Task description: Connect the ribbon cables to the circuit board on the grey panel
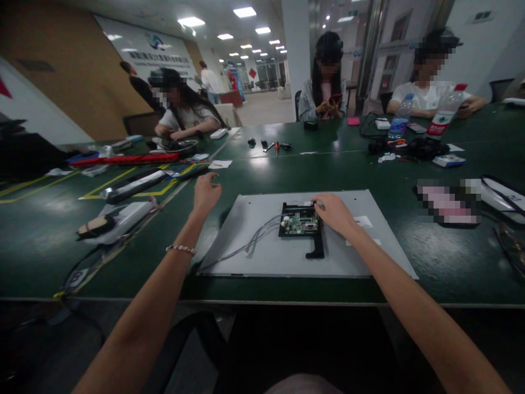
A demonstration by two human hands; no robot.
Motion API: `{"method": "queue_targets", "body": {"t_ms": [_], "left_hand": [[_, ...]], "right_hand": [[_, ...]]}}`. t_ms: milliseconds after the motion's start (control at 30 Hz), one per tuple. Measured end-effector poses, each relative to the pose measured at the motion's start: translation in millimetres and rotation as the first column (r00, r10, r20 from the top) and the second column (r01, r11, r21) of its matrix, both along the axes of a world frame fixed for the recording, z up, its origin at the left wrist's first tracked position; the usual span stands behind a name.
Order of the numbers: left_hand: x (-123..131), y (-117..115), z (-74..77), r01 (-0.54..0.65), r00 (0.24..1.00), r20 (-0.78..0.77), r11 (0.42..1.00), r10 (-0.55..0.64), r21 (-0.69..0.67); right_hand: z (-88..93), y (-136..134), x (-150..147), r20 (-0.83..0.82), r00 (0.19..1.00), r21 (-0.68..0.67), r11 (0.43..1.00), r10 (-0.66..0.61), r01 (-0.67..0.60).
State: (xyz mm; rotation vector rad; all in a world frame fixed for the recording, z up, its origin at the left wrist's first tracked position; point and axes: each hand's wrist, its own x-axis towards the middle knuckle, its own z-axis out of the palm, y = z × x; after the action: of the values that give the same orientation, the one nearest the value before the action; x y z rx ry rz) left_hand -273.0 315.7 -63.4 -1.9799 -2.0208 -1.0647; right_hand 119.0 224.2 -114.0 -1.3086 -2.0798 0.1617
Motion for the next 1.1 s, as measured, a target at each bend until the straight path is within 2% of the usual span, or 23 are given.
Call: {"method": "queue_targets", "body": {"t_ms": [133,267,433,533,733,867,1000,1100], "left_hand": [[-46.5,9.0,-19.6,-0.072,0.997,-0.018,0.997,0.071,-0.017],[-76.5,13.8,-34.8,-0.108,0.994,-0.032,0.991,0.106,-0.076],[-88.9,19.0,-37.0,-0.006,0.998,-0.067,0.955,-0.014,-0.296],[-88.3,19.1,-34.1,0.021,0.994,-0.097,0.954,-0.052,-0.299],[-83.6,6.0,-25.4,0.006,0.99,-0.137,0.962,-0.045,-0.273],[-64.0,-12.5,-1.1,0.058,0.992,-0.099,0.986,-0.073,-0.155],[-21.0,-43.9,30.4,0.171,0.978,0.118,0.985,-0.172,0.019],[16.1,-74.3,41.0,0.311,0.895,0.331,0.95,-0.298,0.015]], "right_hand": [[1.6,-2.0,-0.1,-0.018,1.0,0.025,1.0,-0.009,0.009],[0.8,-1.4,0.1,-0.024,1.0,0.026,1.0,-0.001,0.002],[-2.0,-0.2,2.1,-0.016,1.0,0.03,0.999,-0.018,0.018],[-2.6,-0.7,3.1,-0.021,1.0,0.033,0.999,-0.013,0.013],[1.7,-4.1,2.1,-0.053,0.998,0.031,0.999,-0.024,0.025],[6.7,-8.2,0.2,-0.083,0.996,0.07,0.997,-0.036,0.042],[12.4,-14.0,-3.7,-0.148,0.988,0.137,0.989,-0.04,0.061],[17.0,-20.7,-9.7,-0.169,0.986,0.14,0.989,-0.014,0.038]]}}
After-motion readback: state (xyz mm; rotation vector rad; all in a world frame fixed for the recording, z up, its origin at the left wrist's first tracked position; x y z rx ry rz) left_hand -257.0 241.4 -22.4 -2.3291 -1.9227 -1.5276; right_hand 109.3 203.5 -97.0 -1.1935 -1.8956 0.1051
